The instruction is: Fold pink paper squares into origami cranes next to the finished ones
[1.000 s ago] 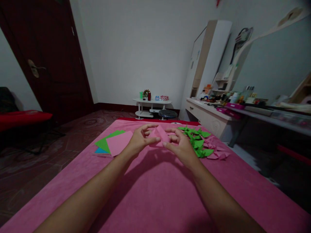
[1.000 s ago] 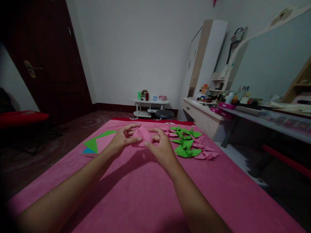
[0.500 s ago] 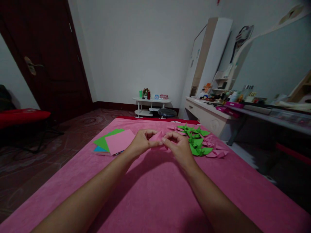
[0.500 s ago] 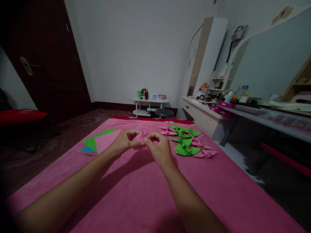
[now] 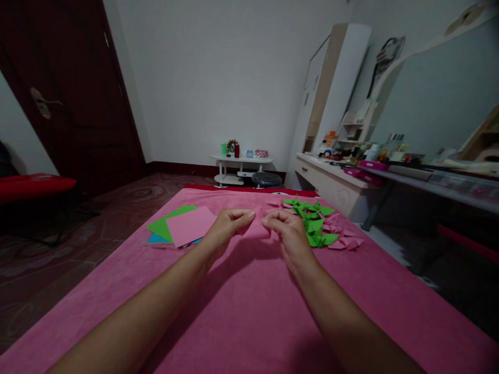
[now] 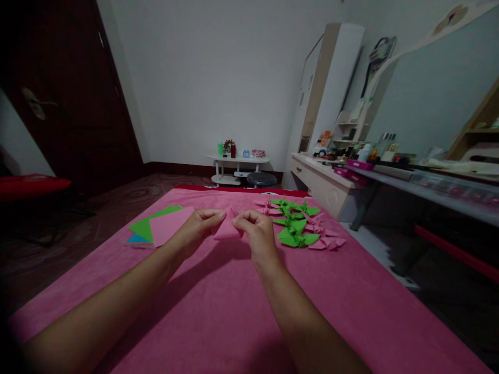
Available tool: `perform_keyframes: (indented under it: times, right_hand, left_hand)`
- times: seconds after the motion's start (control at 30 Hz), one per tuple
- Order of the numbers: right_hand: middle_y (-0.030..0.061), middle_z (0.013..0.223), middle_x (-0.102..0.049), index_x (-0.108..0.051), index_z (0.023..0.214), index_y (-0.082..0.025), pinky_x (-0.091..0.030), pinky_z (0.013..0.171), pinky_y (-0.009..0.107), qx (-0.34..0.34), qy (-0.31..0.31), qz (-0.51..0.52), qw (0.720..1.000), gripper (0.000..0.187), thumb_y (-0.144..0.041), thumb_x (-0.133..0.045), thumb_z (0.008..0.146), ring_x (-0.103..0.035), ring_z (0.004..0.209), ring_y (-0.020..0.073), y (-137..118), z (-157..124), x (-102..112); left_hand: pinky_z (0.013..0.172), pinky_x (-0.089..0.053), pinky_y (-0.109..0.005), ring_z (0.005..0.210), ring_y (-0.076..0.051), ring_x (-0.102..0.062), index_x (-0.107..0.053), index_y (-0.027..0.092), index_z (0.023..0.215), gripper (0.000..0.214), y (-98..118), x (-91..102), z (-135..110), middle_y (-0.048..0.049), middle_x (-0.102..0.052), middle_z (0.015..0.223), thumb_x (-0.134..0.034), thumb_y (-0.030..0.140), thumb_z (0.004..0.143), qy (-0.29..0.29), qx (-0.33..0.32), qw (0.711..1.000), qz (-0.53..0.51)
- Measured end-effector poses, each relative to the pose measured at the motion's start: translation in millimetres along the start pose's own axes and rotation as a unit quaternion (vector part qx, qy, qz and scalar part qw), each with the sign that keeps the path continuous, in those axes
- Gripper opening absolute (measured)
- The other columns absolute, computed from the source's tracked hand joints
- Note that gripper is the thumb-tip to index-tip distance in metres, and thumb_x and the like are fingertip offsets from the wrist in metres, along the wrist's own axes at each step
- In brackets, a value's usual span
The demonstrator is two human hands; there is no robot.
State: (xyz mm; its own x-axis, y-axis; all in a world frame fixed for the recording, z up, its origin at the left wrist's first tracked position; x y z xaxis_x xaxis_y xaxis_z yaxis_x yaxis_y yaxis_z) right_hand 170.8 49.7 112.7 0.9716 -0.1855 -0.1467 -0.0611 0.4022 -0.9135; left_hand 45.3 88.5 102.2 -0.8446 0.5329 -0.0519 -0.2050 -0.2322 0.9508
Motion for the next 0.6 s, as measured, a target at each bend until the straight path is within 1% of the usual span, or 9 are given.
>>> perform_keyframes:
  times: [0.07,0.13,0.23,0.33,0.43,0.6]
  right_hand:
    - [-0.0027,0.053,-0.053,-0.06,0.052,-0.017,-0.037,0.056,0.025,0.001,0.005,0.005,1.0,0.006,-0.018,-0.063,0.058,-0.046,0.053,0.0114,0.1,0.2,0.8]
    - [-0.0028,0.052,-0.053,-0.059,0.051,-0.017,-0.037,0.055,0.024,0.001,0.01,0.0,1.0,0.007,-0.017,-0.062,0.058,-0.045,0.053,0.011,0.7,0.3,1.7]
    - [-0.0025,0.052,-0.052,-0.058,0.05,-0.017,-0.037,0.054,0.024,0.004,0.007,-0.016,1.0,0.009,-0.018,-0.06,0.059,-0.044,0.052,0.0107,1.2,-0.3,1.3]
    - [-0.0029,0.05,-0.05,-0.056,0.051,-0.017,-0.036,0.052,0.024,0.011,-0.003,-0.037,0.999,0.01,-0.017,-0.058,0.061,-0.043,0.052,0.0103,0.1,-2.1,-0.7]
    - [-0.0036,0.049,-0.049,-0.055,0.051,-0.016,-0.034,0.05,0.023,0.018,-0.01,-0.056,0.998,0.01,-0.015,-0.057,0.06,-0.041,0.05,0.0096,-2.4,-3.9,-2.7]
    - [-0.0031,0.05,-0.05,-0.055,0.05,-0.016,-0.033,0.05,0.024,0.028,-0.02,-0.098,0.995,0.01,-0.015,-0.057,0.06,-0.043,0.049,0.01,-3.9,-1.2,-5.3]
  left_hand:
    - [0.047,-0.02,-0.02,0.048,-0.006,-0.027,-0.049,0.013,0.053,0.039,0.8,-1.0,-0.3,0.0056,-0.032,0.05,-0.065,0.043,0.074,0.004,-0.001,1.0,-0.005]
    - [0.048,-0.023,-0.02,0.048,-0.006,-0.03,-0.054,0.013,0.056,0.036,1.1,-2.3,-0.5,0.0054,-0.037,0.051,-0.065,0.043,0.073,0.006,0.001,1.0,-0.009]
    - [0.05,-0.028,-0.02,0.05,-0.006,-0.039,-0.064,0.012,0.065,0.029,3.2,-2.8,-0.6,0.0031,-0.05,0.055,-0.07,0.041,0.068,0.017,-0.004,1.0,0.002]
    - [0.051,-0.032,-0.02,0.053,-0.008,-0.046,-0.068,0.013,0.071,0.027,6.1,-2.1,-0.8,0.0004,-0.06,0.062,-0.075,0.037,0.063,0.035,-0.01,0.999,0.014]
    - [0.053,-0.035,-0.02,0.054,-0.008,-0.048,-0.068,0.013,0.068,0.024,8.9,0.4,-1.1,0.0002,-0.061,0.062,-0.076,0.034,0.061,0.061,-0.016,0.998,0.01]
    - [0.054,-0.037,-0.02,0.055,-0.008,-0.049,-0.067,0.013,0.066,0.02,8.6,5.4,-0.6,0.0008,-0.061,0.061,-0.077,0.03,0.059,0.093,-0.028,0.995,0.003]
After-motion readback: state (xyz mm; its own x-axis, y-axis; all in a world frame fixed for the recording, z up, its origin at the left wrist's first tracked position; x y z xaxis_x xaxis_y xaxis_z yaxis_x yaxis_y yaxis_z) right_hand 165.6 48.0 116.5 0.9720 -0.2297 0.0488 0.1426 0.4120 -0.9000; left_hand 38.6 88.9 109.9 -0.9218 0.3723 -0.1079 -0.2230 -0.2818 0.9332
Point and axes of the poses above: each hand's wrist, its own z-axis towards the middle knuckle, its own x-axis out of the back of the hand, y = z × x, the point moved 8 cm from there along z, towards the middle knuckle
